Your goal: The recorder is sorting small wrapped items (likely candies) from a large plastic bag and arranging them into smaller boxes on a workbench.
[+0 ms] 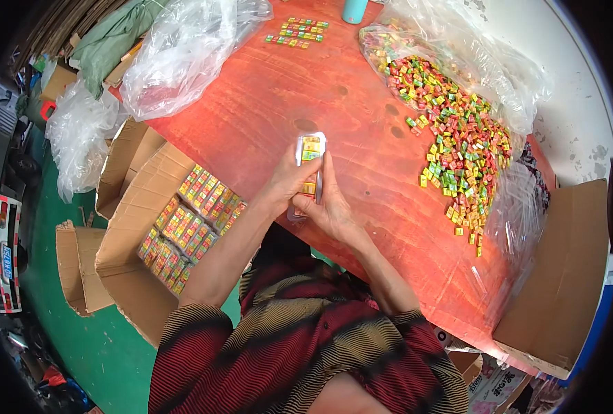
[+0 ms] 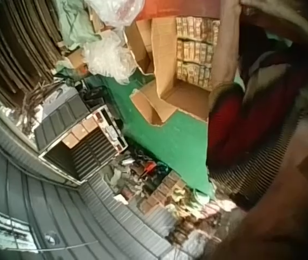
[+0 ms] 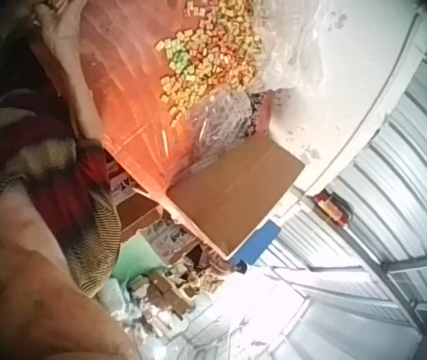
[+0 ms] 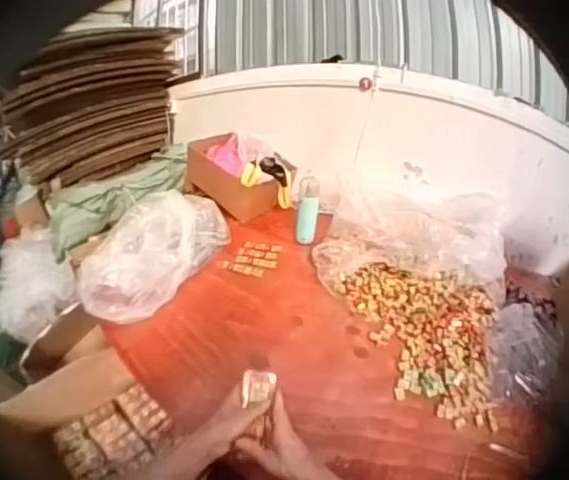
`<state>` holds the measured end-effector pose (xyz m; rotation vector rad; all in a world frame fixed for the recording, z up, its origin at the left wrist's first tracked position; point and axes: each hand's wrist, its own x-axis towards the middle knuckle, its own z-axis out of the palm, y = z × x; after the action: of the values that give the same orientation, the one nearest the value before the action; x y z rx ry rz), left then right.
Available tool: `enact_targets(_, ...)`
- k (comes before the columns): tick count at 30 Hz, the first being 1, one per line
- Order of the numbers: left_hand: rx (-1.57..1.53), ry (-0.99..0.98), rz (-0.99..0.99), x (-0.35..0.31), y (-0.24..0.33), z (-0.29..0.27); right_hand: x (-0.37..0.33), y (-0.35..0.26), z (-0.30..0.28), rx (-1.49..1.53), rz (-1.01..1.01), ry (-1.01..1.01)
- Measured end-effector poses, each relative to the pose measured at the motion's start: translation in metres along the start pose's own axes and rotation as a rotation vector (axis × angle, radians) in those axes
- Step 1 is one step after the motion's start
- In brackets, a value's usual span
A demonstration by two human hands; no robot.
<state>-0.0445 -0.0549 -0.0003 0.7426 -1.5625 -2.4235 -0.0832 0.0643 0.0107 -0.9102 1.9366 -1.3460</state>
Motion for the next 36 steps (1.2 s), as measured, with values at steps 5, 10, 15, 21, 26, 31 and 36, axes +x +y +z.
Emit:
enact_targets(5, -0.018, -0.061, -0.064, -0.03, 0.0, -0.018, -0.01, 0.009, -0.009, 0.27, -0.07, 0.009)
enact_targets(10, 0.058, -0.052, -0.069, -0.08, -0.014, -0.002, -0.003, 0.012, -0.023, 0.138, -0.147, -0.036)
enact_targets(15, 0.132, -0.023, -0.034, -0.13, -0.033, 0.004, -0.036, -0.012, -0.015, -0.027, -0.099, -0.352)
enact_targets(21, -0.219, -0.205, -0.331, -0.161, -0.04, -0.005, -0.068, -0.004, -0.005, 0.16, 0.062, -0.274)
enact_targets(26, -0.126, -0.137, -0.297, -0.167, -0.033, -0.009, -0.054, -0.005, 0.002, 0.203, 0.074, -0.351)
enact_targets(31, -0.188, 0.041, -0.16, -0.162, -0.007, -0.056, -0.024, -0.013, 0.009, 0.244, -0.008, -0.277)
enact_targets(36, -0.258, 0.156, -0.092, -0.142, -0.023, -0.176, -0.019, 0.002, -0.013, 0.296, 0.055, -0.266)
